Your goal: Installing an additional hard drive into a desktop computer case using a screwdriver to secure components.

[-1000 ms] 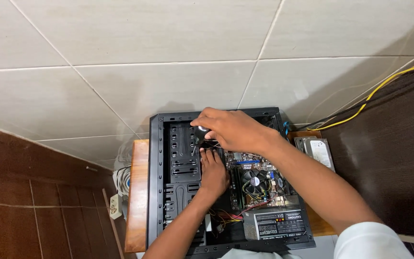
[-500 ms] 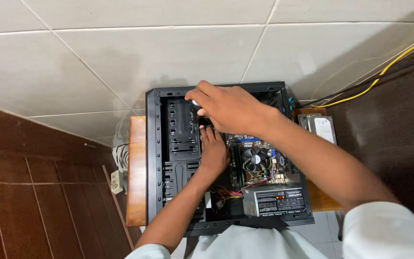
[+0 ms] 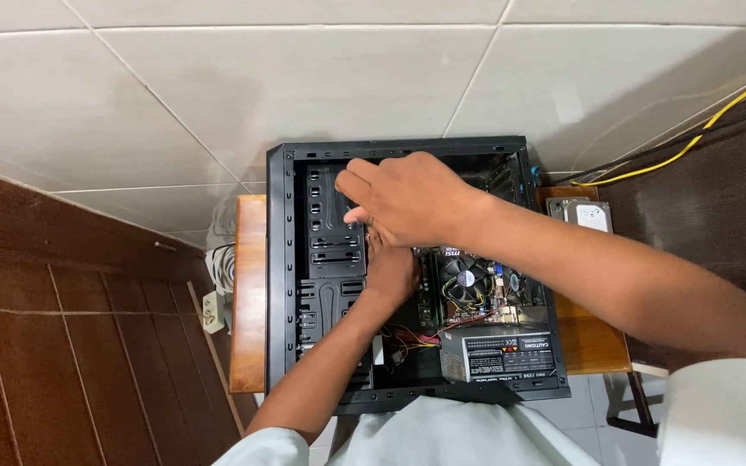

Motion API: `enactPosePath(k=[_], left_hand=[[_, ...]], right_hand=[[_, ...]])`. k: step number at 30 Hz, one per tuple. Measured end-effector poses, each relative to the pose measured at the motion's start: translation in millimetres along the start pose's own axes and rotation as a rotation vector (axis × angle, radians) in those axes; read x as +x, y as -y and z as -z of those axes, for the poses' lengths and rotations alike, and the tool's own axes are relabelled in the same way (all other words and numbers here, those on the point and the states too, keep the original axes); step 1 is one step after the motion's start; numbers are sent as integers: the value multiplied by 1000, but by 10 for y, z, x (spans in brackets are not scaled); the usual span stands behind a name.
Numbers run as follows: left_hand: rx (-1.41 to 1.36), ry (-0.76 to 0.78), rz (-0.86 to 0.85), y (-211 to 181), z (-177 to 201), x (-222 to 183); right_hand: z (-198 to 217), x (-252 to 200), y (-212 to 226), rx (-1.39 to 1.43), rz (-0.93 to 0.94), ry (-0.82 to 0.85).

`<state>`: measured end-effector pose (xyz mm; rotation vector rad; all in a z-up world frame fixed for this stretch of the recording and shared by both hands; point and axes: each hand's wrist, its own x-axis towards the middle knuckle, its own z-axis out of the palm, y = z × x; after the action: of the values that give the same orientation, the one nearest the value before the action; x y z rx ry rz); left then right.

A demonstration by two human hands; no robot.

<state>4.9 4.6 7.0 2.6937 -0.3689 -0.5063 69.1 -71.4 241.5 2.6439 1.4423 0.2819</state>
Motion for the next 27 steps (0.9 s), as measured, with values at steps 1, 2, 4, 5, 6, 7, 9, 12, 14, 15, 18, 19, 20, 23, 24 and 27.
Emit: enactPosePath(k=[1,2,4,5,6,7,9,12,14,15,18,19,20,23,24,27], left_hand=[[0,1,1,-16,30,-25],[-3,-11,-5,-27,59,-52],[-7,-22,-10,-88,174,-122],[48,-24,12,-138,262,-164],[102,-25,34,-188,349,-207],[101,-23,35,-150,286,-159],[97,-16,3,-70,156,-64],[45,29,10,132,-318,169],[20,19,19,41,-154,74],[-5,7,30,2,-69,21],[71,13,-49,51,-77,30],[72,9,-50,92,-219,108],[50,14,-32,131,-371,171],[2,22,13,13,-126,66],[-27,24,43,-62,76,-21],[-16,31,9,3,-16,17]], right_hand=[[45,15,1,1,1,0],[87,34,4,110,-43,22],[108,54,-10,221,-87,45],[86,54,-28,273,-117,20],[65,54,-45,326,-147,-4],[43,61,-42,328,-147,-3],[-6,76,-33,383,-183,-41],[-31,128,-20,513,-191,-69],[18,129,-44,494,-167,-64],[44,135,-50,473,-139,-61],[155,137,-34,309,-88,-30],[136,138,-23,305,-88,-32],[113,130,-3,188,-55,-55],[-96,115,41,34,-23,-158],[-187,117,56,-1,-18,-238],[-122,86,68,101,-81,-281]])
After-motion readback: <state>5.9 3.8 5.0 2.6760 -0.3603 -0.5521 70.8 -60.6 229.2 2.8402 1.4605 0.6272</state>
